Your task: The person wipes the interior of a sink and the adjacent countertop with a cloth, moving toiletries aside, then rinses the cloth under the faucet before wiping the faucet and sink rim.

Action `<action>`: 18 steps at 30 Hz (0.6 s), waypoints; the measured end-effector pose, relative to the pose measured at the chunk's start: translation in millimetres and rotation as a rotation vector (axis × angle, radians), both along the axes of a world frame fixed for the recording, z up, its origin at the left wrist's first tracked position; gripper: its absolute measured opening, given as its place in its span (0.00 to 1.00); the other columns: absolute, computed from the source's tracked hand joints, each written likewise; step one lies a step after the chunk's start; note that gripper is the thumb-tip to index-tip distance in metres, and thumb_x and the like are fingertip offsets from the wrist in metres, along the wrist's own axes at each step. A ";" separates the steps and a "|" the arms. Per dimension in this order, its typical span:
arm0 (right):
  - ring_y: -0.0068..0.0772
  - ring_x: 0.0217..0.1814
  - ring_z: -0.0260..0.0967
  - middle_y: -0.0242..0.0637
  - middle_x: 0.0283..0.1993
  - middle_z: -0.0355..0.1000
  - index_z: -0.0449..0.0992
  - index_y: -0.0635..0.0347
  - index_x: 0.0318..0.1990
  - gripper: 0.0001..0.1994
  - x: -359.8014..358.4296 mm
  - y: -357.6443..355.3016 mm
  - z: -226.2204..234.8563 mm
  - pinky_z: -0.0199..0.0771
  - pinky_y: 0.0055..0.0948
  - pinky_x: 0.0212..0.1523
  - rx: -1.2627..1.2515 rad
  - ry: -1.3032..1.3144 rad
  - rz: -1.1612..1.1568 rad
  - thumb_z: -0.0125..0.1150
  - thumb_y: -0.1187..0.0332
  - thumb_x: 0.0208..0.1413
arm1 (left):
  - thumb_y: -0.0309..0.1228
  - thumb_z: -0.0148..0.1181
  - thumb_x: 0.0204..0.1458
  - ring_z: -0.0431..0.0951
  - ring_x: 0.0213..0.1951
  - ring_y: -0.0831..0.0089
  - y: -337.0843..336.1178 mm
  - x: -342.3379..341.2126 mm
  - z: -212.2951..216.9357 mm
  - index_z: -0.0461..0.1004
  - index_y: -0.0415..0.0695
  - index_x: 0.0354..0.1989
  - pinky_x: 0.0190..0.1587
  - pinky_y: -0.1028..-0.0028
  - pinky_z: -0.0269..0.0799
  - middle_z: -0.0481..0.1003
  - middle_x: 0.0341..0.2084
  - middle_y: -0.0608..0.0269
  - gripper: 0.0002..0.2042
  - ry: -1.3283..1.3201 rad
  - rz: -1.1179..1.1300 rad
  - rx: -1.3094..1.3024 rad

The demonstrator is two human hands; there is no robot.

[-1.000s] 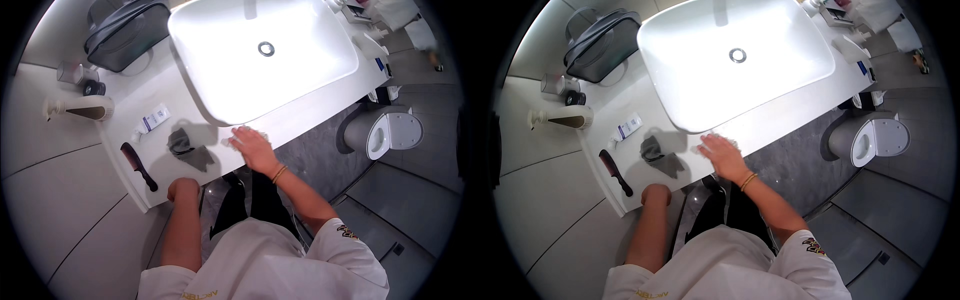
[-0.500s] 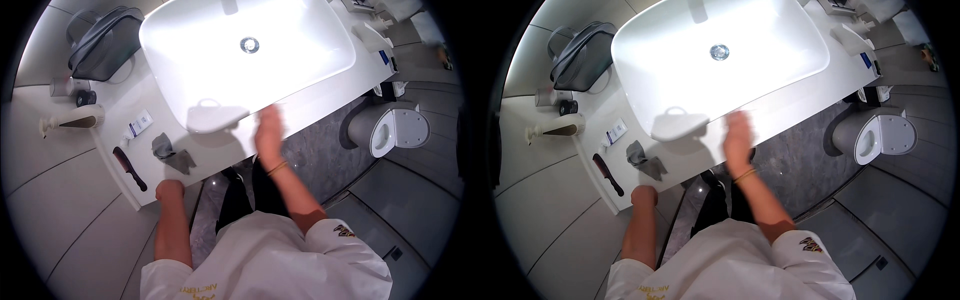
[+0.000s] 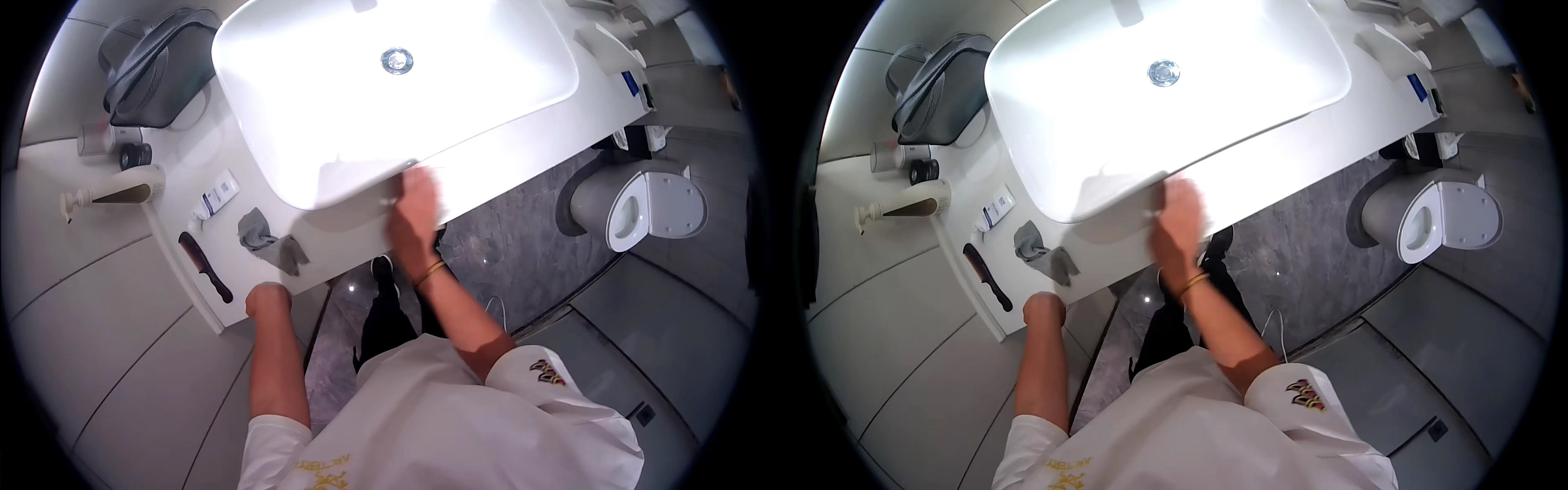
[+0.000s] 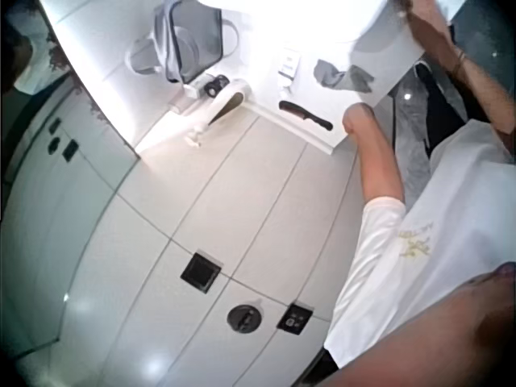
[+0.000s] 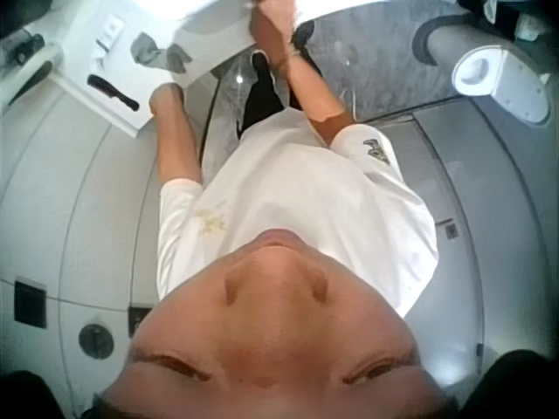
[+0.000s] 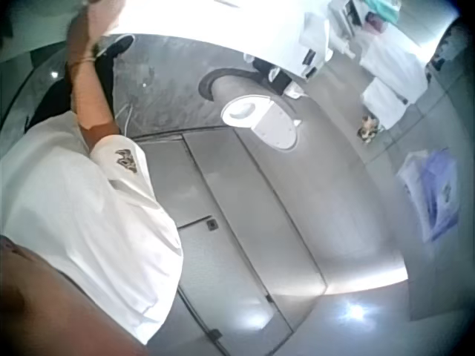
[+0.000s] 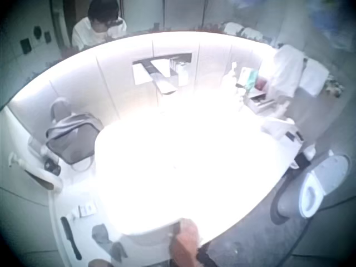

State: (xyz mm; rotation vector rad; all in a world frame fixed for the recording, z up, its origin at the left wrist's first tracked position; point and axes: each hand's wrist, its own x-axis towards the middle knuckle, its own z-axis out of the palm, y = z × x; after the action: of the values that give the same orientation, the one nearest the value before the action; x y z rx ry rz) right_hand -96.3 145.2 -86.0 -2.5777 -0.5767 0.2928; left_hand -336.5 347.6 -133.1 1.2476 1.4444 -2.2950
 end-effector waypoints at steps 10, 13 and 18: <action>0.47 0.64 0.64 0.46 0.60 0.69 0.75 0.58 0.50 0.19 41.8 -94.9 -13.1 0.58 0.47 0.67 0.137 -0.339 0.402 0.52 0.75 0.48 | 0.37 0.47 0.58 0.71 0.56 0.81 -17.0 35.2 28.8 0.73 0.56 0.53 0.59 0.76 0.65 0.74 0.54 0.73 0.16 0.116 0.045 0.040; 0.46 0.65 0.64 0.42 0.58 0.71 0.75 0.58 0.51 0.20 108.9 -143.4 -39.4 0.56 0.44 0.68 0.255 -0.547 0.220 0.52 0.73 0.49 | 0.35 0.47 0.57 0.71 0.57 0.74 -11.8 32.2 22.6 0.68 0.51 0.57 0.59 0.73 0.65 0.70 0.57 0.65 0.19 0.044 -0.163 -0.170; 0.47 0.64 0.64 0.38 0.57 0.73 0.75 0.57 0.53 0.20 103.5 -128.1 -60.2 0.54 0.49 0.66 0.400 -0.634 -0.111 0.51 0.73 0.50 | 0.34 0.44 0.56 0.69 0.60 0.66 -19.2 40.6 38.3 0.66 0.46 0.60 0.60 0.70 0.64 0.67 0.60 0.56 0.22 -0.068 -0.306 -0.264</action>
State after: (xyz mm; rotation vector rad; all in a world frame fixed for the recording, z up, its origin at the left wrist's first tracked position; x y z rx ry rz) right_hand 7.1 17.1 -146.2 -2.2639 -0.6221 -0.6389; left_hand -295.9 328.4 -94.7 1.5309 0.9420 -2.4998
